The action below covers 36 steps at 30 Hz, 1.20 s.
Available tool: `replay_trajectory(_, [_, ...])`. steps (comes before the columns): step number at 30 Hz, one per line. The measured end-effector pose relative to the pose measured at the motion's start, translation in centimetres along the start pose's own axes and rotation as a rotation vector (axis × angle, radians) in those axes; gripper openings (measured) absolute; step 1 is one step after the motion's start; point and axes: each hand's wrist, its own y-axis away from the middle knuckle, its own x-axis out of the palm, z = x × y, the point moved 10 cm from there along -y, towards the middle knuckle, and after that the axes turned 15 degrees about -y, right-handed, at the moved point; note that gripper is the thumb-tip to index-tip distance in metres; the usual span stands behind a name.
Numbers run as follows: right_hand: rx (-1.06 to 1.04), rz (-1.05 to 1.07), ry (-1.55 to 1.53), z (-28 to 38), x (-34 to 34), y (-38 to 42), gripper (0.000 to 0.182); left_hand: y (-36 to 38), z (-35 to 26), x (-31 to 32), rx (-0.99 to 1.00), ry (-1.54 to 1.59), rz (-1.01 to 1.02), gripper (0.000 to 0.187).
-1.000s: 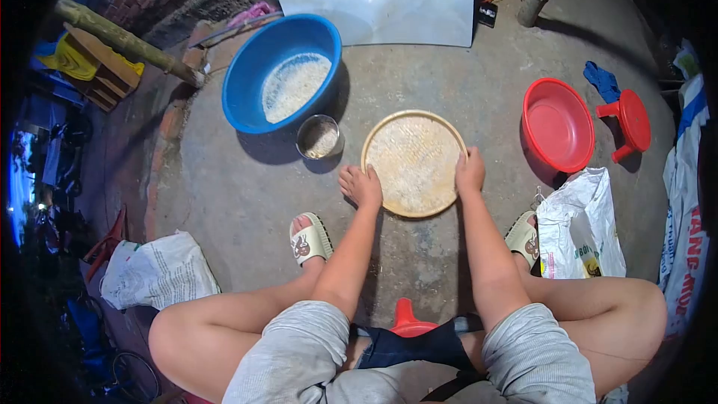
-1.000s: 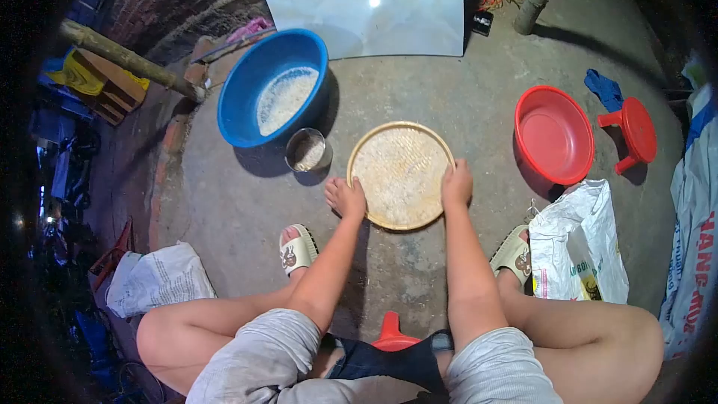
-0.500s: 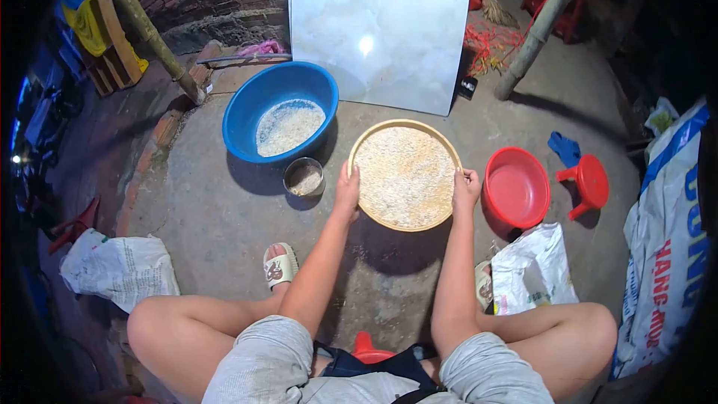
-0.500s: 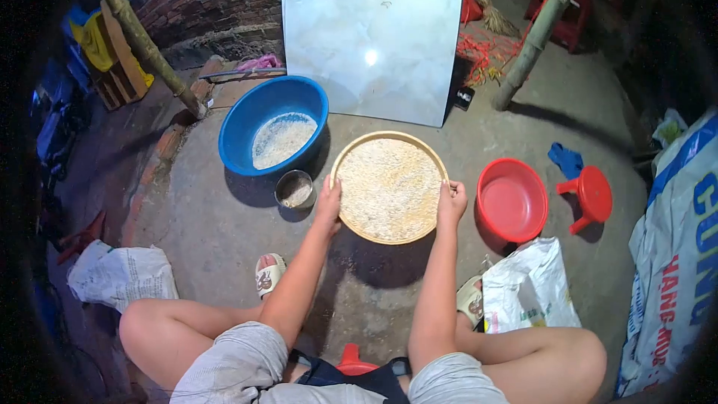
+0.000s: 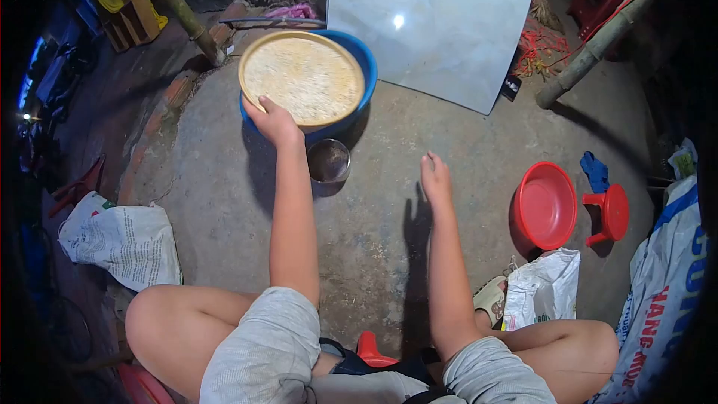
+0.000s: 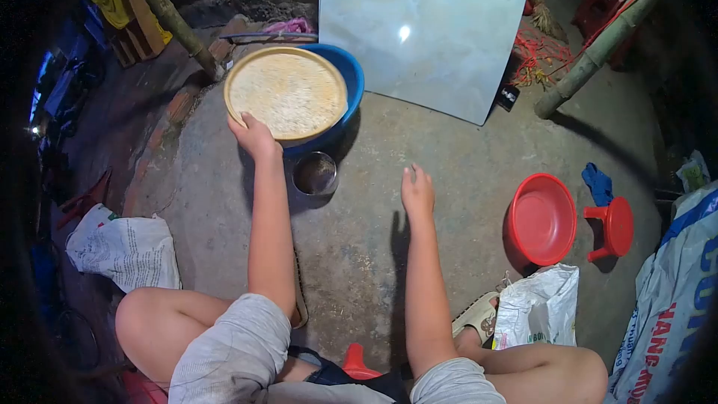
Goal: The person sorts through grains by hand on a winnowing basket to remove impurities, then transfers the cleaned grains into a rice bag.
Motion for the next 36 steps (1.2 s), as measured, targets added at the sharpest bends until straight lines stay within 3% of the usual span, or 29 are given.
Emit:
replay_trajectory(1, [0.015, 0.009, -0.001, -0.4, 0.7, 1.1, 0.047, -0.6, -1.3, -0.3, 0.21, -0.223, -0.096, 0.037])
replay_trajectory(2, [0.194, 0.061, 0.212, -2.4, 2.0, 2.4, 0.05, -0.5, -2.5, -0.4, 0.421, -0.444, -0.189, 0.04])
replay_trajectory(3, [0.367, 0.113, 0.426, -4.5, 2.6, 3.9, 0.054, 0.6, -3.8, 0.7, 0.488, -0.593, -0.173, 0.04])
replay_trajectory(4, [0.374, 0.122, 0.427, -6.1, 3.5, 5.3, 0.054, 1.3, -4.4, 1.5, 0.507, -0.643, -0.124, 0.041])
replay_trajectory(6, [0.111, 0.07, 0.701, -6.8, 4.7, 6.8, 0.06, 1.2, -4.0, 2.3, 0.521, -0.697, -0.069, 0.043])
replay_trajectory(8, [0.104, 0.055, 0.695, -8.1, 5.0, 6.5, 0.059, 1.2, -5.0, 2.9, 0.746, -0.851, -0.099, 0.049])
replay_trajectory(16, [0.049, 0.007, 0.68, -8.6, 5.0, 6.4, 0.06, 3.1, -8.5, 3.0, 1.153, -0.868, -0.115, 0.058])
replay_trajectory(19, [0.152, 0.111, 0.647, -9.0, 4.5, 6.1, 0.061, 3.9, -10.5, 1.6, 1.095, -0.779, -0.121, 0.055])
replay_trajectory(21, [0.234, 0.26, 0.562, -9.3, 4.7, 6.1, 0.065, 3.9, -11.7, -0.7, 0.949, -0.597, -0.202, 0.049])
replay_trajectory(23, [0.307, 0.354, 0.448, -9.7, 3.7, 5.4, 0.066, 4.5, -13.0, -2.1, 0.957, -0.53, -0.26, 0.044])
replay_trajectory(24, [0.376, 0.457, 0.335, -10.1, 3.5, 5.4, 0.067, 3.1, -12.1, -3.9, 0.744, -0.304, -0.261, 0.041])
replay_trajectory(25, [0.384, 0.428, 0.325, -10.5, 1.9, 4.8, 0.067, 2.1, -10.4, -5.1, 0.522, -0.085, -0.25, 0.039])
replay_trajectory(26, [0.461, 0.483, -0.114, -10.7, 1.9, 5.1, 0.07, 2.6, -10.5, -5.3, 0.519, -0.069, -0.218, 0.039])
replay_trajectory(27, [0.517, 0.515, -0.56, -10.2, 1.5, 5.6, 0.073, 2.2, -8.1, -4.0, 0.278, 0.027, -0.008, 0.037])
replay_trajectory(28, [0.752, 0.321, -0.948, -10.4, 0.0, 6.7, 0.079, 3.0, -5.1, -2.0, 0.031, 0.112, 0.204, 0.035])
replay_trajectory(29, [0.747, 0.28, -0.964, -9.4, -1.6, 7.5, 0.079, 4.4, -4.2, -1.1, 0.02, 0.12, 0.243, 0.035])
replay_trajectory(31, [0.638, 0.171, -1.391, -6.9, -4.8, 7.8, 0.082, 9.5, 2.9, 3.7, -0.324, -0.08, 0.672, 0.032])
replay_trajectory(32, [0.625, 0.138, -1.396, -6.9, -6.2, 8.1, 0.082, 12.9, 5.2, 5.0, -0.368, -0.153, 0.778, 0.03])
replay_trajectory(34, [0.352, 0.1, -1.777, -5.3, -9.5, 7.6, 0.068, 19.7, 11.2, 6.2, -0.458, -0.293, 0.956, 0.028])
replay_trajectory(35, [0.34, 0.08, -1.779, -6.2, -10.5, 7.8, 0.068, 22.5, 15.0, 6.0, -0.509, -0.359, 1.025, 0.028])
replay_trajectory(36, [0.317, -0.06, -1.38, -8.7, -12.3, 7.7, 0.063, 24.5, 18.4, 5.2, -0.53, -0.353, 1.025, 0.029])
